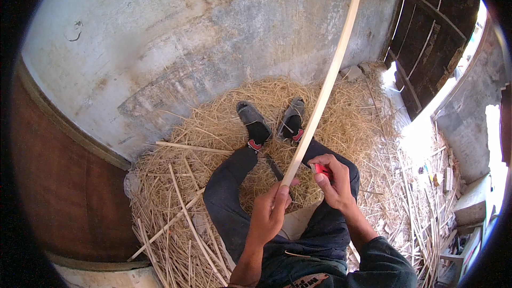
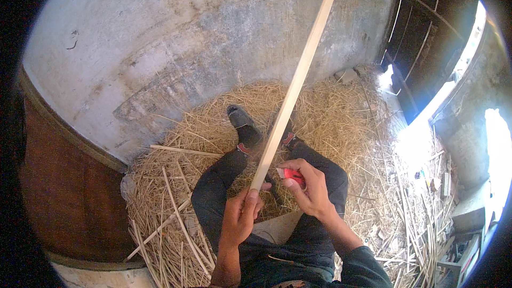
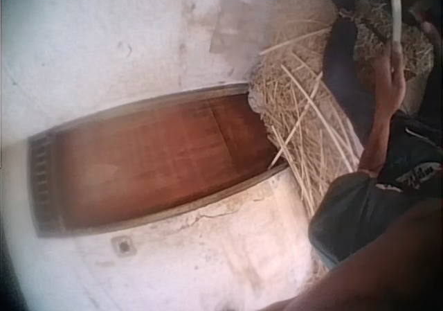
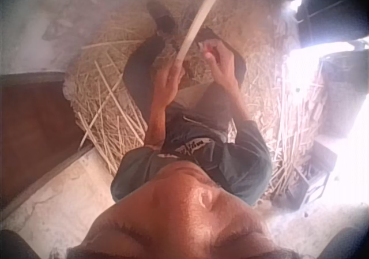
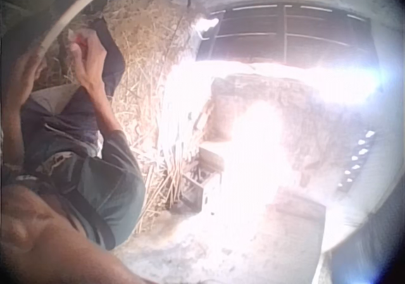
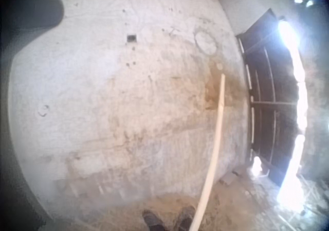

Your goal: The person sits on a straw-covered floor and uses a red utility knife to shave a long, thin bamboo stick. They repeatedly scrape the surface of the stick to remove the outer layer, rotating the stick to work on different sides.

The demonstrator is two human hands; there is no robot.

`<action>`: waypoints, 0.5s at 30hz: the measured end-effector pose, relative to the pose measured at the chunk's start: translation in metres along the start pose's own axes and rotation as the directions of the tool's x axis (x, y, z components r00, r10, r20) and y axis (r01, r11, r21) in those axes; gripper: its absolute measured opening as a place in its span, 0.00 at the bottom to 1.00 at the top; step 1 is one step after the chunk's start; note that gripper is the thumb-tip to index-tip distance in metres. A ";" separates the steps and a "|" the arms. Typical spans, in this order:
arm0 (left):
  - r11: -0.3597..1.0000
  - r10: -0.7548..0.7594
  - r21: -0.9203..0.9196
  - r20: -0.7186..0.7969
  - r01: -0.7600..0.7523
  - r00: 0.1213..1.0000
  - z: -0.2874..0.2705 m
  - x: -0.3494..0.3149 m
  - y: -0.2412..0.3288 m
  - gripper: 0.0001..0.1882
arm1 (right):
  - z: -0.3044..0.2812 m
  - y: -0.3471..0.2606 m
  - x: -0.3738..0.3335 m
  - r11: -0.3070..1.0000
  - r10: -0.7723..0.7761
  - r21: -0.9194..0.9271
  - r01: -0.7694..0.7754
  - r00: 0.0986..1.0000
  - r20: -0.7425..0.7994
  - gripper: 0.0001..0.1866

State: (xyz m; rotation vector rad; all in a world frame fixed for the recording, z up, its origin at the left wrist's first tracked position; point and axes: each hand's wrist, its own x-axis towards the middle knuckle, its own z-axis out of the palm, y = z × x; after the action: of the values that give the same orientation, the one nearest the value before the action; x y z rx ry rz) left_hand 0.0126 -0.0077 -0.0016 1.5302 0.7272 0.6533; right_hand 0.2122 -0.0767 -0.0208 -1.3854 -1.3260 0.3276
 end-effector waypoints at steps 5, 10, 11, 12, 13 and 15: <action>1.000 -0.015 -0.007 0.026 0.016 1.000 0.001 0.003 0.000 0.21 | 0.001 -0.002 0.004 0.966 0.132 0.222 -0.132 0.991 0.014 0.19; 1.000 -0.006 -0.010 0.070 0.007 0.998 0.003 0.008 0.006 0.20 | 0.015 -0.014 0.017 0.839 0.241 0.506 -0.199 0.970 -0.017 0.11; 1.000 -0.005 0.027 0.070 0.003 0.998 0.002 0.008 0.007 0.20 | 0.014 -0.014 0.020 0.838 0.244 0.506 -0.204 0.970 -0.014 0.10; 0.998 -0.002 0.065 0.069 -0.003 0.998 0.001 0.008 0.011 0.20 | 0.013 -0.013 0.021 0.837 0.245 0.507 -0.205 0.969 -0.012 0.09; 0.995 0.002 0.103 0.069 -0.009 0.998 -0.001 0.007 0.014 0.20 | 0.014 -0.002 0.021 0.864 0.249 0.472 -0.174 0.963 -0.099 0.09; 0.992 0.008 0.121 0.177 -0.030 0.984 -0.014 0.010 0.002 0.20 | 0.009 -0.001 0.024 0.872 0.289 0.449 -0.194 0.945 -0.153 0.09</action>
State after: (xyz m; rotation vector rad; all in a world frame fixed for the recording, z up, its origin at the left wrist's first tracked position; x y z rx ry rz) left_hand 0.0079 0.0090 0.0014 1.6869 0.6284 0.4867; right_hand 0.2122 -0.0524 -0.0112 -1.1695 -0.8331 0.5856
